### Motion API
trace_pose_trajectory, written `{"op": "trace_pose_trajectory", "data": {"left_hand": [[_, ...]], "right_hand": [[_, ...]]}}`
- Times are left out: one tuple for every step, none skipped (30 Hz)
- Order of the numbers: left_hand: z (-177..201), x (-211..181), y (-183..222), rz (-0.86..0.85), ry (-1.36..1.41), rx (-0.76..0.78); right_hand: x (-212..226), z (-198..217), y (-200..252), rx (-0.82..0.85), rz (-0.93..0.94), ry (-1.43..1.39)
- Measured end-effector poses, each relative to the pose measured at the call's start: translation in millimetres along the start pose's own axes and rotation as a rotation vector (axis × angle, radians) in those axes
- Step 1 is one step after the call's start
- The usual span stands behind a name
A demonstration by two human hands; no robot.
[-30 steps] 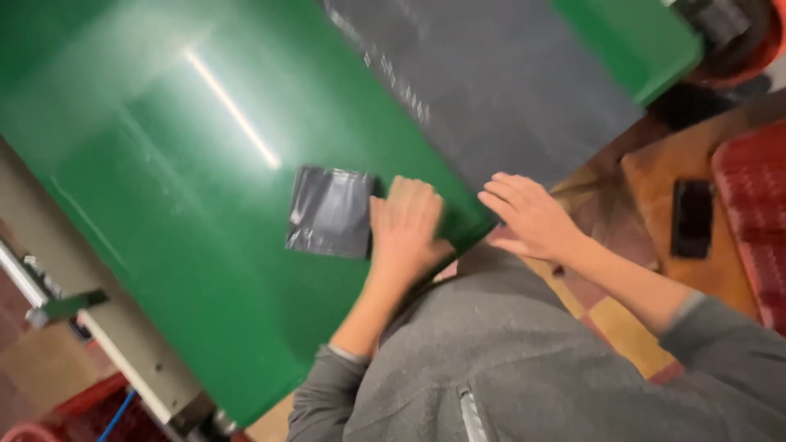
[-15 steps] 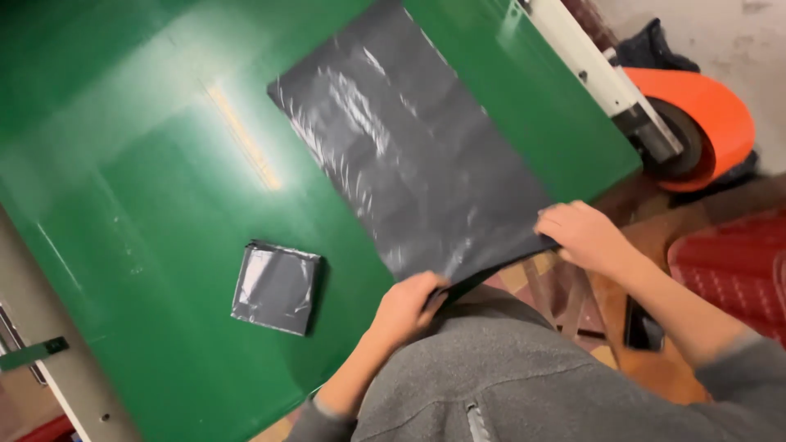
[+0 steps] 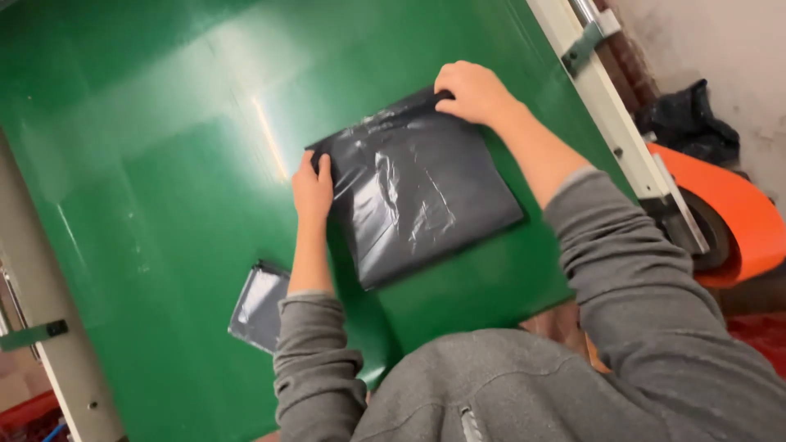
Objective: The recorder is folding black plastic bags on a green conveyor belt and placing them into a storage crate.
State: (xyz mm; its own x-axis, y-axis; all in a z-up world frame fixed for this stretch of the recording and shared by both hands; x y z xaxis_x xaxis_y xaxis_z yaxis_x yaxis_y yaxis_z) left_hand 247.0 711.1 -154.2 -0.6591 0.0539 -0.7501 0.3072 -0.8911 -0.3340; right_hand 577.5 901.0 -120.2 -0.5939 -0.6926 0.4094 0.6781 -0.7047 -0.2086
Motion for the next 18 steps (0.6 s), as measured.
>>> {"op": "trace_pose_trajectory", "data": {"left_hand": [[-5.6, 1.2, -5.2, 0.000, 0.000, -0.002], [-9.4, 3.8, -4.9, 0.093, -0.079, 0.012], [-13.4, 7.0, -4.0, 0.185, -0.157, 0.027], [-14.9, 5.2, -6.4, 0.197, -0.160, 0.031], [-16.3, 3.3, -7.9, 0.187, -0.223, 0.034], [-16.5, 1.2, -6.0, 0.178, -0.288, 0.042], [-14.1, -8.8, -7.3, 0.190, -0.292, 0.049], [-11.3, -20.0, -6.1, 0.238, -0.328, 0.059], [-7.9, -32.4, -4.4, 0.285, -0.365, 0.069], [-5.2, -50.3, 1.1, 0.288, -0.366, 0.071], [-0.7, -72.1, 6.5, 0.074, -0.442, -0.030], [2.6, -94.7, 7.6, -0.151, -0.511, -0.136], [-3.8, -99.5, 19.9, -0.158, -0.508, -0.140], [-10.2, -104.1, 36.5, -0.173, -0.354, 0.020], [-16.4, -108.7, 54.4, -0.187, -0.198, 0.179], [-31.6, -95.1, 69.3, -0.187, -0.192, 0.182], [-47.6, -79.4, 85.2, 0.080, 0.257, 0.249], [-64.5, -64.8, 101.5, 0.350, 0.706, 0.313]], "right_hand": [[1.8, -0.1, -8.4, 0.000, 0.002, 0.000], [5.8, -3.3, -13.4, 0.003, 0.005, 0.043], [9.8, -7.2, -18.2, 0.006, 0.010, 0.085], [13.9, -5.8, -25.6, 0.017, 0.010, 0.078], [18.6, -5.0, -32.3, 0.024, 0.032, 0.139], [24.9, -5.3, -35.7, 0.032, 0.053, 0.197], [25.3, -8.4, -44.5, 0.044, 0.052, 0.188], [25.9, -12.5, -50.0, 0.177, -0.008, 0.199], [27.3, -15.8, -54.3, 0.310, -0.067, 0.210], [28.8, -20.1, -57.2, 0.313, -0.068, 0.208], [31.0, -23.9, -59.0, 0.414, -0.087, 0.294], [31.3, -23.6, -63.8, 0.505, -0.108, 0.386], [24.4, -28.1, -62.5, 0.498, -0.111, 0.390], [20.2, -34.4, -58.0, 0.437, -0.090, 0.299], [16.5, -41.3, -52.7, 0.374, -0.070, 0.208], [25.2, -37.0, -41.9, 0.377, -0.076, 0.210], [34.5, -32.5, -31.0, 0.312, -0.061, 0.220], [43.7, -27.4, -19.5, 0.246, -0.049, 0.230]]}}
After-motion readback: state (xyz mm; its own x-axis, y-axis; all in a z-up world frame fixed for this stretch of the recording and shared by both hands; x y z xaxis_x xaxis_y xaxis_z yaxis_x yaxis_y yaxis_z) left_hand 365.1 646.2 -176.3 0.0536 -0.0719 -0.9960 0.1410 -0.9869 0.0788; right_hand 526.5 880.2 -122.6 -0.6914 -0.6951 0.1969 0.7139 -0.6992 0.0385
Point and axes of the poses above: each hand's wrist, its own y-axis away from the middle knuckle, its own z-axis out of the back of the hand, x = y × z, the point moved 1 cm from there along -y, towards the middle knuckle, and after that the axes turned 5 degrees about -z, right-handed, at the moved point
